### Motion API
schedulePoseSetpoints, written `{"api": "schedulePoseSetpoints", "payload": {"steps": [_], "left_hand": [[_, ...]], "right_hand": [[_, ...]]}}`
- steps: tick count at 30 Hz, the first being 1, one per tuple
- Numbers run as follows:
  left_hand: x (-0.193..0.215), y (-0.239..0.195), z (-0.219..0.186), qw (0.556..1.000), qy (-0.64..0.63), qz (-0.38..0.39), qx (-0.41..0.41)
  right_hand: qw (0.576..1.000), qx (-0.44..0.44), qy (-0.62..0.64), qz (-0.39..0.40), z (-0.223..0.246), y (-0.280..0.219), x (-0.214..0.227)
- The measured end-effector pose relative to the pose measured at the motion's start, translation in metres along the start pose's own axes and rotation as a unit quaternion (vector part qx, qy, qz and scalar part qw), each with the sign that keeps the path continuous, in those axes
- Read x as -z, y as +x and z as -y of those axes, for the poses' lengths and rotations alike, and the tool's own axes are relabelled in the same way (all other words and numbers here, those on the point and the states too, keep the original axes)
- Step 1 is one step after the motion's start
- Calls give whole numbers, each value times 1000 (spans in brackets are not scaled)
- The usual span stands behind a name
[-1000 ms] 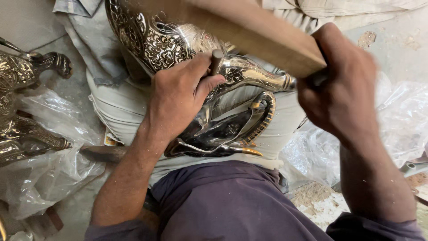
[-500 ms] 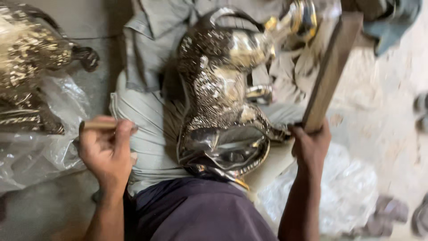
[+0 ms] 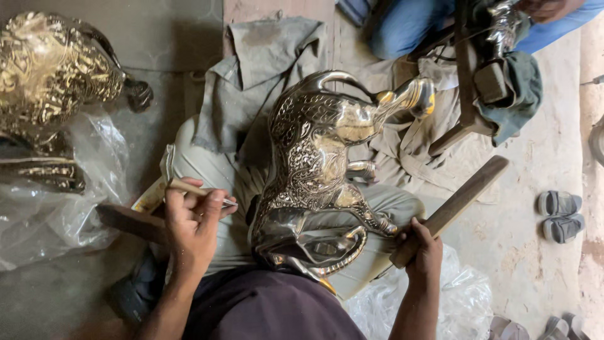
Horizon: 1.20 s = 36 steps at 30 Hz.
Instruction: The person sits on the floor and uses a chisel and wooden mallet to engrave decorative patterns into a silver-colored metal elephant figurine. They repeatedly tap the chisel with the mallet to create fine details on the figurine's surface.
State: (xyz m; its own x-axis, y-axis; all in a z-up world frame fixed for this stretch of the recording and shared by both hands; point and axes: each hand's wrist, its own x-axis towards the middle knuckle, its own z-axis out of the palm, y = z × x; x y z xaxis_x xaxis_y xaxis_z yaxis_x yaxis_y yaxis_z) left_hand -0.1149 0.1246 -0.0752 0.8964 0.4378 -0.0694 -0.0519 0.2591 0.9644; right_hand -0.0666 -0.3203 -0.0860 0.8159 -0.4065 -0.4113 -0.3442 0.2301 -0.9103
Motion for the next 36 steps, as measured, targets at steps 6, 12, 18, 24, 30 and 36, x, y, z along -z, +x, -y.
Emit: {"api": "schedulePoseSetpoints", "payload": {"steps": [6,12,18,24,30,36], "left_hand": [[-51,45,-35,994,89,53,-43],[-121,82,-39,961,156,134,-185],[-152,85,-17,941,176,126,-259],[-155,80,-8,905,246,109,-329],[-142,82,12,893,309,67,-320],[-134,86,27,890,362,83,-264]], "right_hand": [[996,19,-65,-58,-5,-9,-12],[966,66,-220,-117,27,-16,-49],[929,272,-252,-20,96,-31,-107],[718,466,-514,54,177,-45,-165],[609,592,-508,147,223,-59,-204],[460,650,-593,118,220,-59,-217]]}}
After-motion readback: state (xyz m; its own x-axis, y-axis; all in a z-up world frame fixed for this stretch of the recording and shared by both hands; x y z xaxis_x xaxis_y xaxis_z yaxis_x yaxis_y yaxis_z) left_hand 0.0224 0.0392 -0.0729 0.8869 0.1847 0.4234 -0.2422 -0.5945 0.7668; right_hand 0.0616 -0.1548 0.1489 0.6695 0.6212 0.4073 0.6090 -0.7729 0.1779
